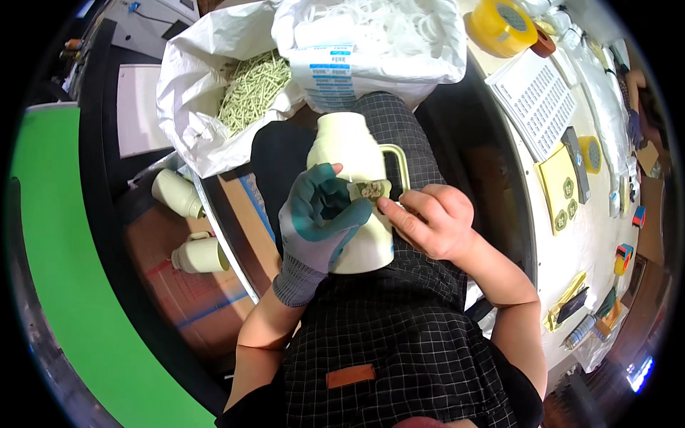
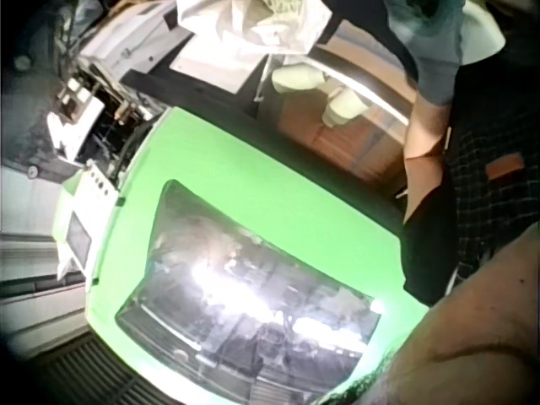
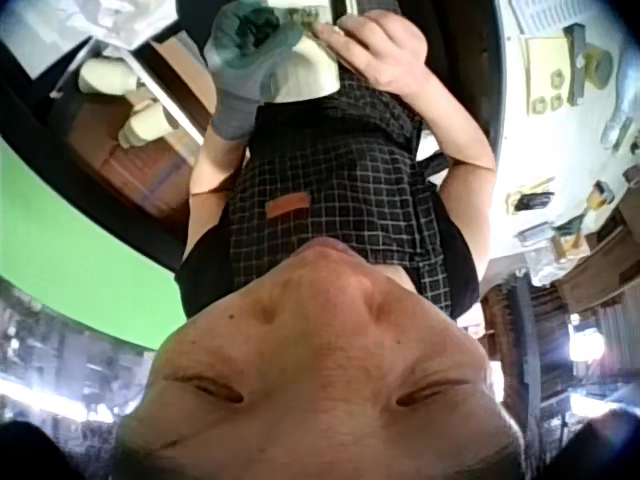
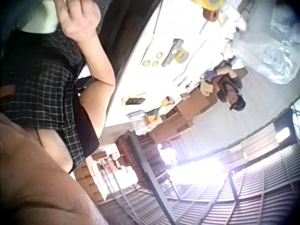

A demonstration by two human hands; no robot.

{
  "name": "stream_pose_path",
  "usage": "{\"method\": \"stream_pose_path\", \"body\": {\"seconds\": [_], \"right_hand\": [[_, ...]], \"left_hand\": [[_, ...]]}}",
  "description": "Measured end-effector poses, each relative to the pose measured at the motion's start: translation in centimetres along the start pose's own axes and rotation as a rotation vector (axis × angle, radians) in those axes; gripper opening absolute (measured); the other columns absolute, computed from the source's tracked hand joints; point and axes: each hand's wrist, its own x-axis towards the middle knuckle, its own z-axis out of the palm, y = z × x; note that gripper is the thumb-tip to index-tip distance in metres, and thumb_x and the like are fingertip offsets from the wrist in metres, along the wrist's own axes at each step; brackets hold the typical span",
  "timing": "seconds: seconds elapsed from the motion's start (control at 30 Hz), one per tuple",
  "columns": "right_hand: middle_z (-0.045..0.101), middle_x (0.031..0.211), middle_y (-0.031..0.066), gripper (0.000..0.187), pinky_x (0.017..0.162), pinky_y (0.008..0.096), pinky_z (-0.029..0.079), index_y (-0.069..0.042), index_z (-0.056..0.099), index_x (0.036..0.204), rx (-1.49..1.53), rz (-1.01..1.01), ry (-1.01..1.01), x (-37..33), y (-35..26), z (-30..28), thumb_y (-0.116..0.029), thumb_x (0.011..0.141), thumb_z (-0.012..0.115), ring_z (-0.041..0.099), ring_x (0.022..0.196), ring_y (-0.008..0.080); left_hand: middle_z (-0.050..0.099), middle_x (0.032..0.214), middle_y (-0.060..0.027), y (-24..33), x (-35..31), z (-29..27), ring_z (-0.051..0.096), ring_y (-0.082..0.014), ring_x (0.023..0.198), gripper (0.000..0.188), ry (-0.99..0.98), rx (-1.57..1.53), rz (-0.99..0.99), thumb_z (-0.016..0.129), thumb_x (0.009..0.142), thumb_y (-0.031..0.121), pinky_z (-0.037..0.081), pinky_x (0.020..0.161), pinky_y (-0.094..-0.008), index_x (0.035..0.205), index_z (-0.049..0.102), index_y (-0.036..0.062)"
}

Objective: The person applies decorative labels and brand stickers to a large plastic jug, picking stickers from sheets on the table and pressing them onto the jug surface by hand.

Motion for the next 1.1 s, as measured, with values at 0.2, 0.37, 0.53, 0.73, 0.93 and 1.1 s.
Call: {"method": "stream_pose_path", "body": {"seconds": [0.2,0.37,0.53,0.73,0.93,1.1], "right_hand": [[0.065,0.093,-0.0047,0.051,0.064,0.0244,0.049,-0.018,0.081,0.116,0.028,-0.063,0.001,1.8,-0.4,-0.6,-0.014,0.066,0.076,0.059,0.078,0.0120],[0.065,0.092,-0.0049,0.049,0.063,0.0236,0.048,-0.017,0.082,0.115,0.034,-0.092,-0.026,1.8,-0.8,-0.7,-0.013,0.066,0.076,0.059,0.078,0.0116],[0.064,0.092,-0.0042,0.046,0.060,0.0236,0.047,-0.016,0.082,0.114,0.050,-0.111,-0.036,2.1,-1.0,-0.6,-0.013,0.068,0.075,0.058,0.078,0.0116],[0.065,0.094,-0.0022,0.045,0.061,0.0240,0.049,-0.013,0.078,0.119,0.095,-0.052,-0.107,2.2,-1.3,-0.7,-0.012,0.074,0.077,0.059,0.078,0.0131],[0.069,0.100,0.0057,0.024,0.076,0.0237,0.051,-0.006,0.069,0.124,0.856,0.809,-0.082,-1.0,-2.5,-0.1,-0.010,0.101,0.062,0.061,0.082,0.0117],[0.067,0.122,0.0083,0.057,0.080,0.0236,0.055,-0.006,0.051,0.134,1.685,1.218,0.381,2.4,-5.7,3.5,0.000,0.087,0.083,0.062,0.084,0.0068]], "left_hand": [[0.073,0.115,-0.0118,-0.2,0.4,-2.1,0.071,-0.0141,0.099,0.056,-0.046,-0.231,-0.205,0.082,0.088,-0.003,0.059,0.090,-0.0291,0.137,0.058,0.0024],[0.074,0.113,-0.0125,0.6,0.7,-2.3,0.071,-0.0145,0.098,0.051,-0.068,-0.444,-0.315,0.079,0.089,-0.004,0.059,0.089,-0.0284,0.136,0.060,0.0017],[0.074,0.109,-0.0115,-0.2,1.2,-2.9,0.071,-0.0147,0.095,0.048,-0.055,-0.403,-0.320,0.078,0.087,-0.009,0.058,0.086,-0.0270,0.131,0.063,0.0015],[0.071,0.112,-0.0115,-1.9,1.3,-4.8,0.070,-0.0178,0.104,0.034,-0.135,-0.429,-0.081,0.065,0.097,-0.008,0.056,0.092,-0.0306,0.130,0.063,0.0032],[0.072,0.121,-0.0103,-1.6,1.5,-3.8,0.071,-0.0237,0.113,0.028,0.057,-0.647,-0.027,0.061,0.104,0.001,0.060,0.099,-0.0400,0.131,0.062,0.0079],[0.073,0.117,-0.0054,-2.1,0.7,-2.1,0.071,-0.0188,0.107,0.030,0.007,-0.732,-0.136,0.065,0.103,0.003,0.058,0.097,-0.0359,0.130,0.062,0.0122]]}}
